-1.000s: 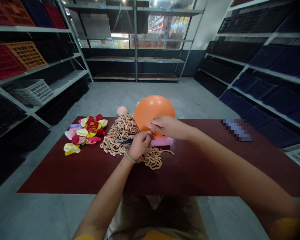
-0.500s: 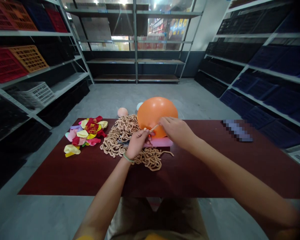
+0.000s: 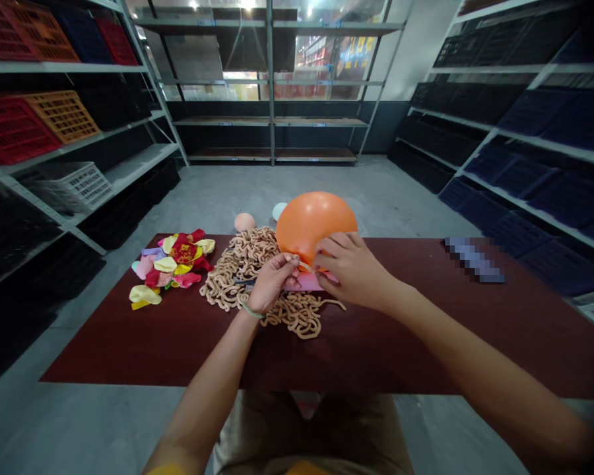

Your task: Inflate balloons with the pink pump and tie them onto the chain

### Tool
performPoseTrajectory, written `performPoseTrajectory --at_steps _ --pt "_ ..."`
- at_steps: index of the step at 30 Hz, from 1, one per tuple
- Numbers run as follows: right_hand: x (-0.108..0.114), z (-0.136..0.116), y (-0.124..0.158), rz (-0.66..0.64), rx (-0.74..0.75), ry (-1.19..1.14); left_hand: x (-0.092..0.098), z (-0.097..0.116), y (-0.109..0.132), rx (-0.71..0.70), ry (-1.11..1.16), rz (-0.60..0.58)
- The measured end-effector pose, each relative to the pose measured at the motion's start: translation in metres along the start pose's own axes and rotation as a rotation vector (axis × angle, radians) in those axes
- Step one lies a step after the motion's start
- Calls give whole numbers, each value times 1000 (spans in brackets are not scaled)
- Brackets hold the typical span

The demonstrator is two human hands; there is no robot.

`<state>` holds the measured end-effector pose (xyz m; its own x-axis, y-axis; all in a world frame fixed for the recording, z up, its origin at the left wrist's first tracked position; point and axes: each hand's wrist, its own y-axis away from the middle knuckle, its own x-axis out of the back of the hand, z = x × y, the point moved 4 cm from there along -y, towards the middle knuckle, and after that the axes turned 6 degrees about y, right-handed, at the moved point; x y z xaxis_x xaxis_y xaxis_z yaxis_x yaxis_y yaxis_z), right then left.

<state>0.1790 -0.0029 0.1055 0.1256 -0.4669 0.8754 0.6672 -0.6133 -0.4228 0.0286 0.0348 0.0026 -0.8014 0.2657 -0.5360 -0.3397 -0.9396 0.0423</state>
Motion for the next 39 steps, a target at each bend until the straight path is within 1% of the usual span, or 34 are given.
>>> performPoseTrajectory --at_steps 3,5,8,11,16,19,22,26,29,32,35,37,39 --pt "4 9 -9 47 -47 -80 1 -2 -1 -26 -31 -30" --pt "0 11 -16 56 -50 -101 2 -3 -1 -32 -51 -54" --pt "-13 11 -22 28 -43 -82 2 -5 -1 -41 -73 -85" --pt "-23 13 -24 18 -74 -78 1 -5 -1 -49 -100 -96" --pt "-27 14 -26 -12 -98 -94 -1 -3 -1 -58 -155 -101" --pt "-29 10 -28 -30 -121 -72 -1 -1 -2 -96 -188 -69" --pt "-30 4 -29 -22 -140 0 2 2 -2 -164 -215 11" --pt "-32 -7 -29 39 -155 69 6 3 -2 -273 -251 111" --pt "-35 -16 -27 89 -161 68 10 4 1 -378 -369 197" --pt "-38 -22 -25 124 -201 51 12 5 5 -478 -534 265" --pt "-35 -23 -22 148 -197 37 13 9 10 -602 -682 271" --pt "-27 -20 -21 154 -141 31 12 11 12 -686 -753 255" --pt "-18 -14 -20 155 -95 -3 11 12 14 -727 -785 231"
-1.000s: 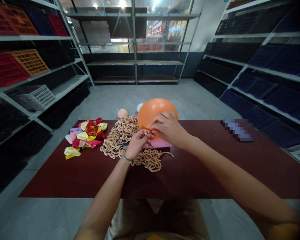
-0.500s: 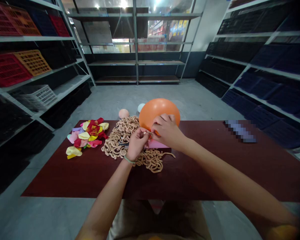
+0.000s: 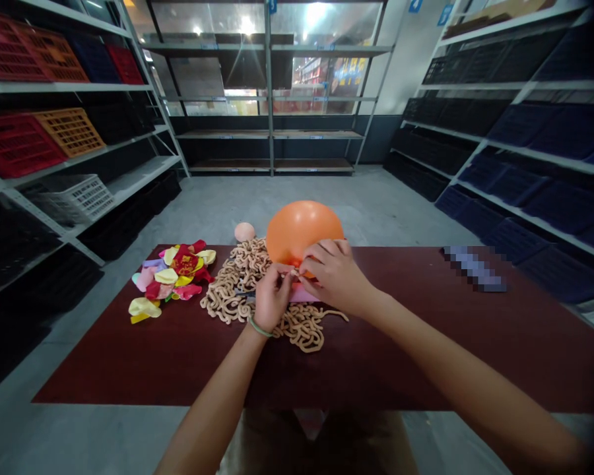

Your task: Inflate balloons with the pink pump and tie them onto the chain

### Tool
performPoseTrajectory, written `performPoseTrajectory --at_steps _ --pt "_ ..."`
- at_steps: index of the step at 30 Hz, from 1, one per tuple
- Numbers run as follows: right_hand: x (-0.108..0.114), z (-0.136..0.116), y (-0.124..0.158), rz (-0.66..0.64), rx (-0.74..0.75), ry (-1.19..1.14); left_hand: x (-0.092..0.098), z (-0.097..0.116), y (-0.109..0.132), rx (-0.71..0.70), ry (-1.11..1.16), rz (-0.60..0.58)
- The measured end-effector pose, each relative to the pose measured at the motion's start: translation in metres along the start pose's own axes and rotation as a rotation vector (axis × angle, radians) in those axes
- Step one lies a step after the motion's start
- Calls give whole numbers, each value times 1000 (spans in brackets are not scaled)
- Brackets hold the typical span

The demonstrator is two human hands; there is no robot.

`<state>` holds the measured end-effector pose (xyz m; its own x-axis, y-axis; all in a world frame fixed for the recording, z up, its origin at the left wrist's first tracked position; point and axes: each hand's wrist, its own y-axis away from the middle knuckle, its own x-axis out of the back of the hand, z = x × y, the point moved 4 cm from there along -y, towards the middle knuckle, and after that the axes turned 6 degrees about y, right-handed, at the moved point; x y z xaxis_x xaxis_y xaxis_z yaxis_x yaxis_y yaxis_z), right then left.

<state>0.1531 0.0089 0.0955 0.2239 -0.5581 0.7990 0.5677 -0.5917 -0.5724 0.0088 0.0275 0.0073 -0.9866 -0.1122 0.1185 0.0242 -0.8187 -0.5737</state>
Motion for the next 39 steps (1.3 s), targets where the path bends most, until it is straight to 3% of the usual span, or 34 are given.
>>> performPoseTrajectory --at_steps 4,9,23,32,39 --pt "11 9 -3 -9 -4 -94 0 2 1 -37 7 -21" --pt "2 6 0 13 -31 -133 1 3 1 -78 37 -12" --pt "2 5 9 80 -75 -163 -4 -3 -1 72 313 -15" --pt "-6 9 18 43 -76 -209 -1 4 -2 -78 174 -86" --pt "-11 12 27 72 -94 -237 -3 -3 -1 -44 160 -195"
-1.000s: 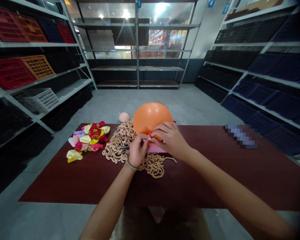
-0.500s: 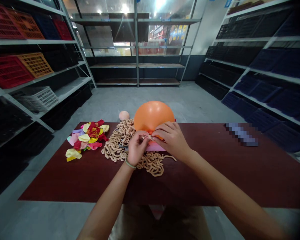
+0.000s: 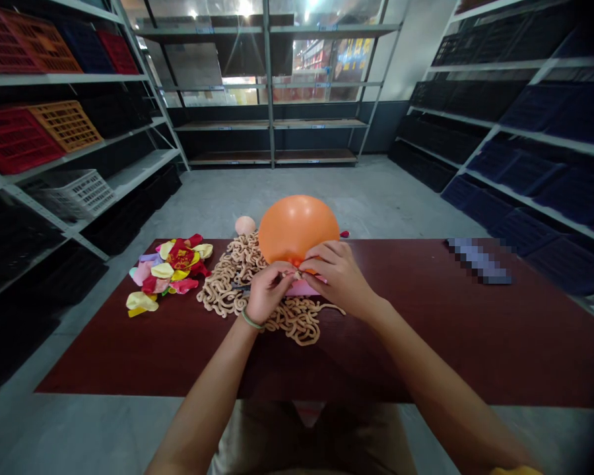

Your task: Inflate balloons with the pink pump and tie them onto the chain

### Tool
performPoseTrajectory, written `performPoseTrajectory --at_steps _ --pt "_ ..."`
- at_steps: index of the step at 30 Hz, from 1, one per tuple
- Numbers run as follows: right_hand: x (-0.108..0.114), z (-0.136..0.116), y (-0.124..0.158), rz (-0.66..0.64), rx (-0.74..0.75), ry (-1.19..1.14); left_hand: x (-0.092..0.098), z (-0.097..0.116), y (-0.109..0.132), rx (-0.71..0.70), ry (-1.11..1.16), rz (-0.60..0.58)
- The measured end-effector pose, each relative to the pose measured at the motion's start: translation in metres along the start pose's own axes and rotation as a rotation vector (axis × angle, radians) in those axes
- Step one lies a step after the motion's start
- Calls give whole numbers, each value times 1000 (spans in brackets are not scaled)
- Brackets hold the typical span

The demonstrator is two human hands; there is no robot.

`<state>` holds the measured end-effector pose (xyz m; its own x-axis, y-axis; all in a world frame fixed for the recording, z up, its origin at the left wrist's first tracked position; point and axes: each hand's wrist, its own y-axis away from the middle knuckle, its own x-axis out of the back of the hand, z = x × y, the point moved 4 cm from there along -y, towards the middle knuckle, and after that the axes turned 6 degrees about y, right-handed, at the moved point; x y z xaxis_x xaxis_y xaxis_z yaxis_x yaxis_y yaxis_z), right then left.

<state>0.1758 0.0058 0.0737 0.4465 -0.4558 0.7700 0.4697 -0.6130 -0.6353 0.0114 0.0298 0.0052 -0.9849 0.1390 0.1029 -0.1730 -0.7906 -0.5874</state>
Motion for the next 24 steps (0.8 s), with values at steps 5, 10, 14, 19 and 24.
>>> performPoseTrajectory --at_steps 5,10,14,19,24 --pt "-6 -6 10 80 -52 -17 1 0 -2 17 -26 3" --pt "-10 -7 18 198 -114 -33 0 -3 -3 78 -33 30" --pt "-13 -1 22 191 -141 -14 -2 -6 -1 117 -96 48" --pt "-18 5 27 198 -144 85 -6 -9 0 150 -167 45" --pt "-28 14 32 170 -162 167 -9 -12 -2 198 -191 1"
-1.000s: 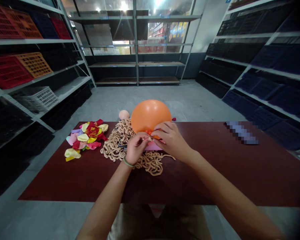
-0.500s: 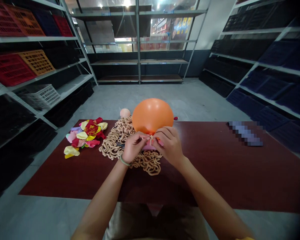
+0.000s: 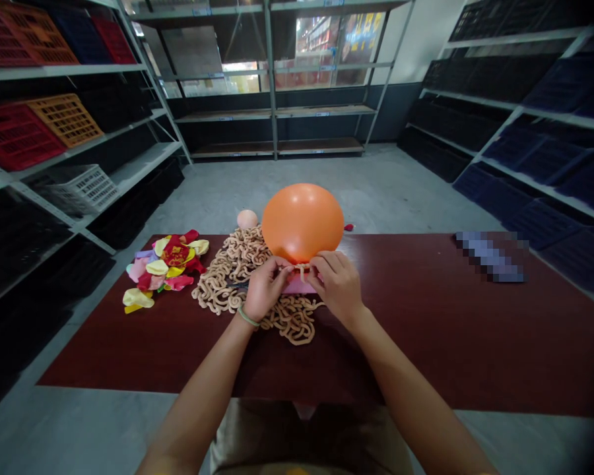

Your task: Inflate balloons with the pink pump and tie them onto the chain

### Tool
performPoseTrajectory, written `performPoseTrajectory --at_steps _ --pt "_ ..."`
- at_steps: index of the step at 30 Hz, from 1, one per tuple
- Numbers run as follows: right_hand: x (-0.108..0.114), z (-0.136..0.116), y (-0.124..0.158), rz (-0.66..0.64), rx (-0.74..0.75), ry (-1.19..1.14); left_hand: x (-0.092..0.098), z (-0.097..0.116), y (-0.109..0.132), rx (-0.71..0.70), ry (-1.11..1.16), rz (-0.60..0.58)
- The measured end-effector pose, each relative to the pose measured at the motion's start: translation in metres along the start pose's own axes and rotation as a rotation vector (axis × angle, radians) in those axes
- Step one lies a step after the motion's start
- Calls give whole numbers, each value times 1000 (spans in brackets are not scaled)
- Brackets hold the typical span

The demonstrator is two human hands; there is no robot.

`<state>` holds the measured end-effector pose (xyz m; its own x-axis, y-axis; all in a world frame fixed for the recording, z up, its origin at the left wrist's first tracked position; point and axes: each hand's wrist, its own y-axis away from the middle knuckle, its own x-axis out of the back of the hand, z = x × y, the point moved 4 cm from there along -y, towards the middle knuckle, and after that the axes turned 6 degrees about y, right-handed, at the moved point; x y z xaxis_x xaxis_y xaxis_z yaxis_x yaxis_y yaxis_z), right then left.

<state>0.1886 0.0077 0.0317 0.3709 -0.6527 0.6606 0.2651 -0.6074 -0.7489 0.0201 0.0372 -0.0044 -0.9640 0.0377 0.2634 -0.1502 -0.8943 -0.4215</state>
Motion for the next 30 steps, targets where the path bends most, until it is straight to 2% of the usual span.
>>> performPoseTrajectory --at_steps 5,10,12,16,19,30 --pt "-9 5 4 -13 -96 -11 -2 -6 -1 73 57 0" --pt "-11 2 7 -56 -189 -225 -7 -11 1 174 211 -26" --pt "-12 5 8 -123 -295 -298 -7 -11 1 178 222 -20" --pt "-19 11 13 -362 -550 -349 -5 -10 0 126 131 -11" --pt "-23 11 16 -453 -615 -383 -5 -9 0 62 59 -28" --pt "-27 10 17 -394 -690 -480 -10 -3 2 -3 -48 -100"
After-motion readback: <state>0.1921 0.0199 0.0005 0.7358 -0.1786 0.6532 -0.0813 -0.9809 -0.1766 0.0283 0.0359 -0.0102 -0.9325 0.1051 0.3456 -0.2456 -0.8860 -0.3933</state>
